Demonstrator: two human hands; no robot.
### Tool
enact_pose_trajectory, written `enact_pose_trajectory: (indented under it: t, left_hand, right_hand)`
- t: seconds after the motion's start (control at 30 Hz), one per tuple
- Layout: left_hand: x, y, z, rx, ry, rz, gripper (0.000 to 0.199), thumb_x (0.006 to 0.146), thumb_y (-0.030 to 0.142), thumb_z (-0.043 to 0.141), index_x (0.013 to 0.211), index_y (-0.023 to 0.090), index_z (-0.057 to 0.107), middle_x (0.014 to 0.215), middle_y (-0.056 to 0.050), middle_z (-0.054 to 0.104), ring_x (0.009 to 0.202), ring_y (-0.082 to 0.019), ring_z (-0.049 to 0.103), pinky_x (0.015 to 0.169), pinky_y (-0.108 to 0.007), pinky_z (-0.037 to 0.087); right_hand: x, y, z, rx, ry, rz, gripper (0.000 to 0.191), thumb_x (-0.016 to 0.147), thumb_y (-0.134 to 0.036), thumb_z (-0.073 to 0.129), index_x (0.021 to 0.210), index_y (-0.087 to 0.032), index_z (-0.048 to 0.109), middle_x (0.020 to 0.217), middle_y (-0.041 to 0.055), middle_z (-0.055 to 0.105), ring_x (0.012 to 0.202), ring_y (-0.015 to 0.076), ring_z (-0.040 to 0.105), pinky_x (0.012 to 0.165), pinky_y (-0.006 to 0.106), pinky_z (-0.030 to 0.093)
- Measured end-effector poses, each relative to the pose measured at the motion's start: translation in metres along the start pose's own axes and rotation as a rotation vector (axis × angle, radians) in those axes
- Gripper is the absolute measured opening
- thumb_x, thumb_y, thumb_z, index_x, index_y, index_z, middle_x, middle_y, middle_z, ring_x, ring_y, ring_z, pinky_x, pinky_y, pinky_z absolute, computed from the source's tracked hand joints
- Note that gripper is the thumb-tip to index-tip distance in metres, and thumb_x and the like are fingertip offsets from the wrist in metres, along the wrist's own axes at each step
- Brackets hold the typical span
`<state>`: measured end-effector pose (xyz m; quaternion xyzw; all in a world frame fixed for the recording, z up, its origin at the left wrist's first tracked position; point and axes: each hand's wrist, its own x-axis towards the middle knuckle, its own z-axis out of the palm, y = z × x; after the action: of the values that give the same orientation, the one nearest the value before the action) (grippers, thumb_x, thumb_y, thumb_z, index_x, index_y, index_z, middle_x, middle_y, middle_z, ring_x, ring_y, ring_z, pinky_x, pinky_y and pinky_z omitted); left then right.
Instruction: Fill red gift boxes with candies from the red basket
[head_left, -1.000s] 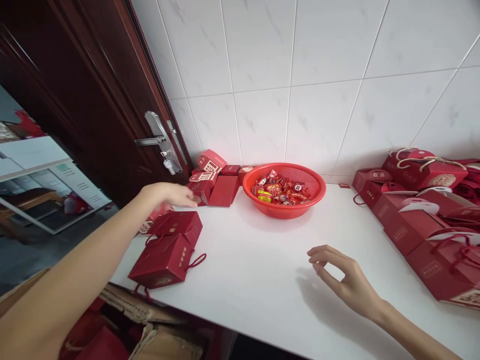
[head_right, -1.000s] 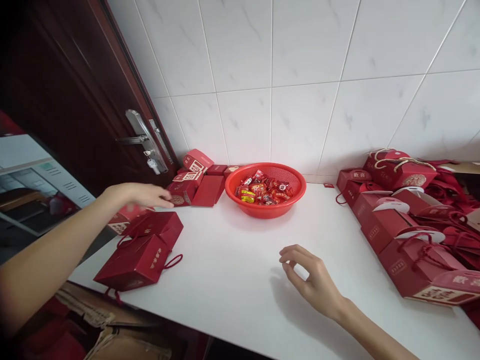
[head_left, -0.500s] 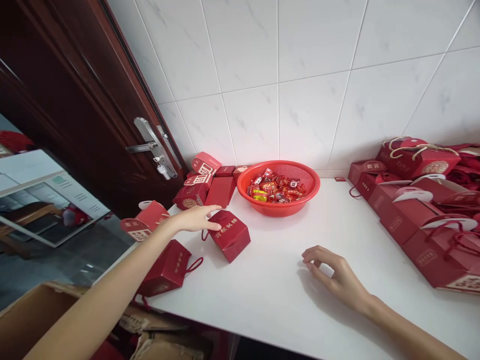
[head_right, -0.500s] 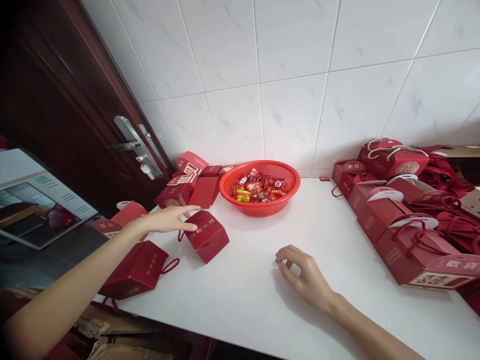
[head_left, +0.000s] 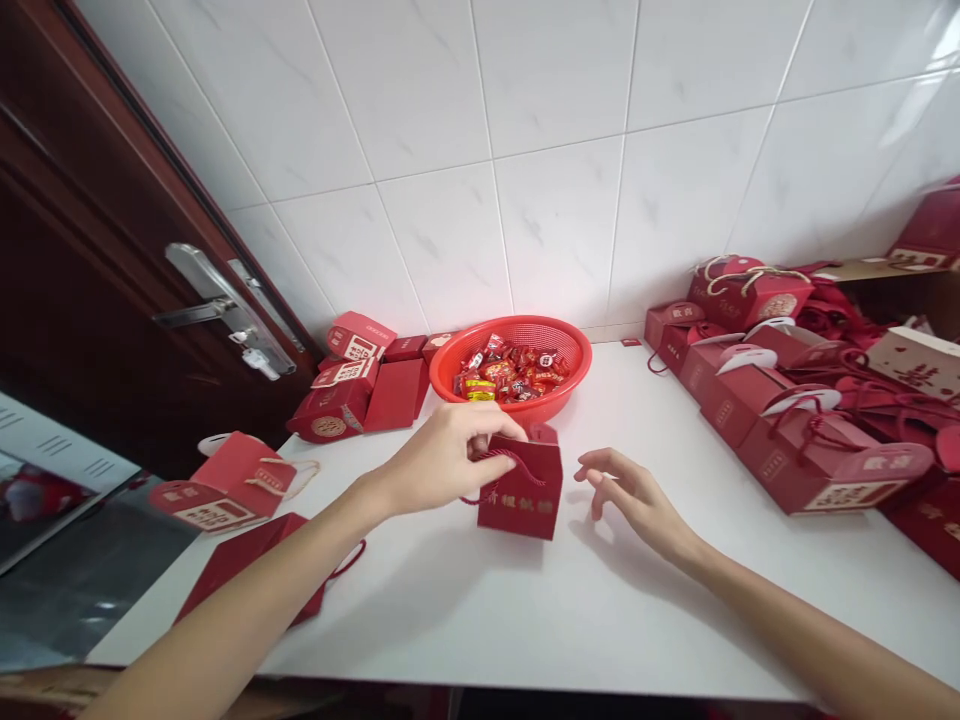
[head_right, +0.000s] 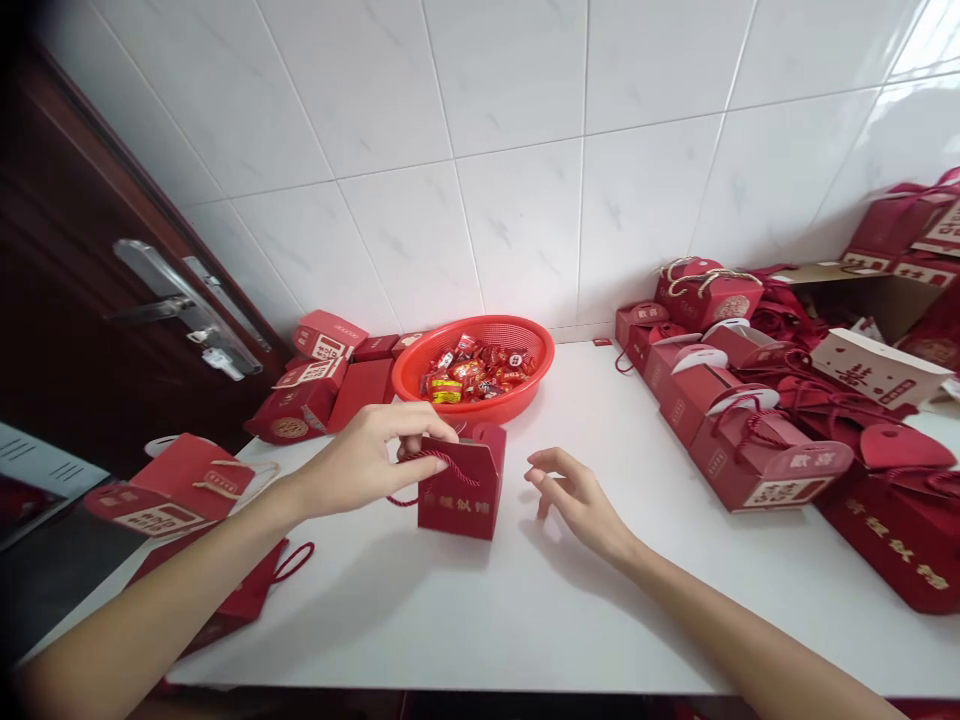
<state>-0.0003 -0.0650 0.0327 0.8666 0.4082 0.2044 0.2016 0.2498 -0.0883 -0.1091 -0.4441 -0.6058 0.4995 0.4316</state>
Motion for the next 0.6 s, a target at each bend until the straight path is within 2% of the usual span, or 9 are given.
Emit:
enact_pose_trajectory:
  t: [0.07,0.13,0.2,0.3,0.4,0.5,0.6]
  left_hand:
    - [0.003,0.014,0.013,0.075,0.026,0.197,0.016,0.086,0.016,0.057,0.092,0.019,0.071,0.084,-0.001,0.067,0.070,-0.012,0.057,0.063,-0.022,0.044]
    - [0.004,0.022,0.031,0.193,0.013,0.316,0.021,0.090,0.014,0.049,0.092,0.018,0.070,0.086,-0.002,0.067,0.070,-0.012,0.058,0.061,-0.023,0.043]
    - [0.003,0.026,0.050,0.296,-0.054,0.365,0.020,0.092,0.016,0.049,0.094,0.018,0.069,0.089,-0.003,0.066,0.065,-0.012,0.057,0.057,-0.023,0.040]
    - [0.001,0.029,0.070,0.319,-0.167,0.366,0.019,0.091,0.031,0.058,0.099,0.019,0.070,0.091,-0.002,0.067,0.063,-0.013,0.058,0.054,-0.025,0.040]
    - [-0.001,0.033,0.073,0.252,-0.209,0.355,0.027,0.092,0.041,0.057,0.098,0.018,0.071,0.093,-0.003,0.067,0.068,-0.015,0.062,0.060,-0.027,0.045]
    - [0.000,0.035,0.066,0.190,-0.204,0.357,0.031,0.099,0.031,0.045,0.090,0.018,0.071,0.099,-0.003,0.068,0.070,-0.013,0.062,0.064,-0.025,0.046]
    - [0.004,0.032,0.060,0.226,-0.147,0.350,0.033,0.099,0.025,0.044,0.083,0.018,0.072,0.098,-0.003,0.067,0.062,-0.010,0.057,0.060,-0.026,0.043]
  right_hand:
    - [0.003,-0.002,-0.006,0.080,0.036,-0.006,0.045,0.092,-0.061,0.051,0.110,-0.020,0.059,0.105,0.0085,0.068,0.067,0.0163,0.066,0.080,0.040,0.054]
    - [0.004,-0.003,-0.012,0.169,0.053,-0.021,0.046,0.094,-0.062,0.048,0.112,-0.021,0.058,0.108,0.0094,0.068,0.072,0.0178,0.068,0.080,0.041,0.055]
    - [0.005,-0.003,-0.017,0.211,0.085,-0.039,0.049,0.093,-0.064,0.048,0.115,-0.021,0.057,0.113,0.0109,0.067,0.079,0.0198,0.068,0.079,0.042,0.056]
    - [0.004,-0.003,-0.022,0.138,0.166,-0.074,0.051,0.088,-0.064,0.055,0.119,-0.023,0.053,0.119,0.0121,0.065,0.092,0.0229,0.067,0.085,0.044,0.056]
    - [0.002,-0.005,-0.021,-0.019,0.223,-0.137,0.056,0.082,-0.059,0.066,0.124,-0.026,0.049,0.130,0.0128,0.059,0.098,0.0232,0.064,0.089,0.045,0.054]
    - [0.001,-0.006,-0.016,-0.157,0.223,-0.203,0.061,0.079,-0.051,0.073,0.128,-0.027,0.046,0.137,0.0130,0.053,0.097,0.0224,0.063,0.090,0.046,0.055]
    - [-0.001,-0.006,-0.008,-0.227,0.200,-0.238,0.059,0.080,-0.041,0.072,0.130,-0.027,0.043,0.135,0.0125,0.054,0.096,0.0222,0.064,0.087,0.046,0.056]
